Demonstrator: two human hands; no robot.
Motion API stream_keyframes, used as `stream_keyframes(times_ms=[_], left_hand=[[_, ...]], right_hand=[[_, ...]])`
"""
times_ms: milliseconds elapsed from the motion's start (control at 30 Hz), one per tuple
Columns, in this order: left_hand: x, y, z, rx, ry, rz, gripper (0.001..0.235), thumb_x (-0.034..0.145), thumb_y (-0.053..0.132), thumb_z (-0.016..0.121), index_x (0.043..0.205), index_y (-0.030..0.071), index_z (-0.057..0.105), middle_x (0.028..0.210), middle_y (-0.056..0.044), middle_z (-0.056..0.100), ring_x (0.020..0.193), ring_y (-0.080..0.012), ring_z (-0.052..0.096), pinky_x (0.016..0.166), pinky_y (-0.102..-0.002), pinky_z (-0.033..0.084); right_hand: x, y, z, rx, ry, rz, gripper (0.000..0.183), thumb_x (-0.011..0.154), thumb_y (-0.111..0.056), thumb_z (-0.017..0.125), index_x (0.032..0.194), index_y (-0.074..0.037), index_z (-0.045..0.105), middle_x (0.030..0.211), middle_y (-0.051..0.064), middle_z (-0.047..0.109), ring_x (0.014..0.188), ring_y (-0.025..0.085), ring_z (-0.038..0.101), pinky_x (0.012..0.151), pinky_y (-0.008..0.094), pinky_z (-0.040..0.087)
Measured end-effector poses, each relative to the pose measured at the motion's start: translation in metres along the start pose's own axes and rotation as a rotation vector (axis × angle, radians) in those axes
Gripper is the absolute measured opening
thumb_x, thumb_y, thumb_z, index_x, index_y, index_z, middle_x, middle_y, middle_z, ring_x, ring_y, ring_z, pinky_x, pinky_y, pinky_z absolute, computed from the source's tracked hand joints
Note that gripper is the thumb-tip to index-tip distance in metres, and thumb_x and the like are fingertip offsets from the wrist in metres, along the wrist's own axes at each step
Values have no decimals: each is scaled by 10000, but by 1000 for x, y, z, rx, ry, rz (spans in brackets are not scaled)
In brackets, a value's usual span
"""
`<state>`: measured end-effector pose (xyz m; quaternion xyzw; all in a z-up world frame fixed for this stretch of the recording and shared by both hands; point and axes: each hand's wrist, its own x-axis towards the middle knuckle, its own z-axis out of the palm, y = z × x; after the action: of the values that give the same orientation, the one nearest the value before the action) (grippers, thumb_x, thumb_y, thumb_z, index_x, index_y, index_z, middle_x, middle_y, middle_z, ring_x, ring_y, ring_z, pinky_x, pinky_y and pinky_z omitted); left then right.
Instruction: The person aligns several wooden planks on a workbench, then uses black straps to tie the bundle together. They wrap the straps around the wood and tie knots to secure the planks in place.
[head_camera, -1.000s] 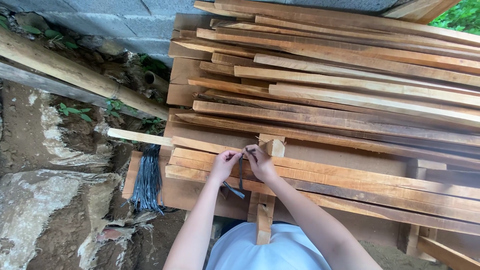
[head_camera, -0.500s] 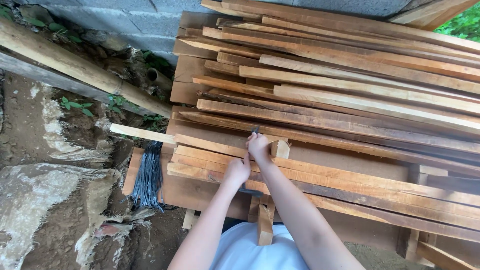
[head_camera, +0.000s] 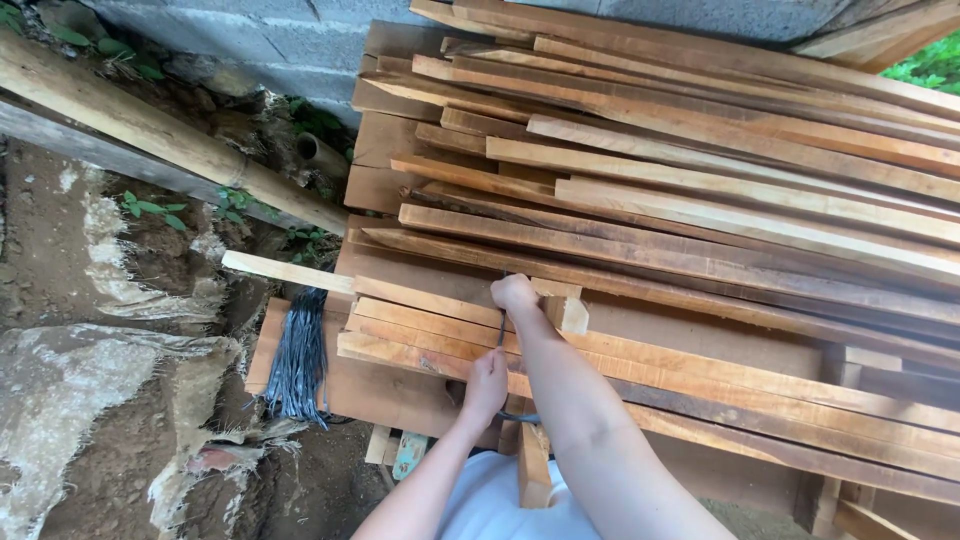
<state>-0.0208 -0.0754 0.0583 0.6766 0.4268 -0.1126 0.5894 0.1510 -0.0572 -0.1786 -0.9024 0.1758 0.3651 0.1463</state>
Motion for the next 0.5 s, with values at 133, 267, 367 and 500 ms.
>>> stream_keyframes(times_ms=[133, 267, 367, 500], left_hand=[[28, -18, -4, 40, -45, 41, 428, 1017, 266, 476, 832, -52, 695, 877, -294, 698, 1022, -407, 681, 855, -518, 485], [52, 29, -24, 28, -19, -34, 395, 989, 357, 534, 1007, -13, 672, 1029, -211, 636, 1113, -291, 566, 982, -428, 439], [81, 56, -28, 5, 30, -187, 497, 953, 486, 578, 1136, 55, 746, 1198, -153, 717, 1287, -320, 586, 1080, -459, 430], [172, 23, 5, -214, 123, -332, 272, 792, 285, 633, 687, 43, 700, 495, -65, 538, 334, -177, 496, 286, -303, 346]], right_hand=[[-33, -4, -35, -72, -37, 36, 420, 857, -245, 512, 1171, -33, 692, 1103, 71, 757, 1103, 265, 721, 945, 414, 546], [-59, 1, -72, -21, -143, -173, 382, 783, -206, 525, 1016, -42, 780, 1013, 101, 784, 1115, 297, 720, 909, 463, 565], [-62, 7, -65, -36, -184, -186, 394, 780, -202, 515, 1018, -41, 785, 1040, 117, 781, 1132, 301, 710, 894, 469, 576], [-54, 5, -91, -75, -198, -218, 402, 821, -184, 505, 1070, 7, 758, 1073, 156, 766, 1160, 337, 691, 926, 491, 562]])
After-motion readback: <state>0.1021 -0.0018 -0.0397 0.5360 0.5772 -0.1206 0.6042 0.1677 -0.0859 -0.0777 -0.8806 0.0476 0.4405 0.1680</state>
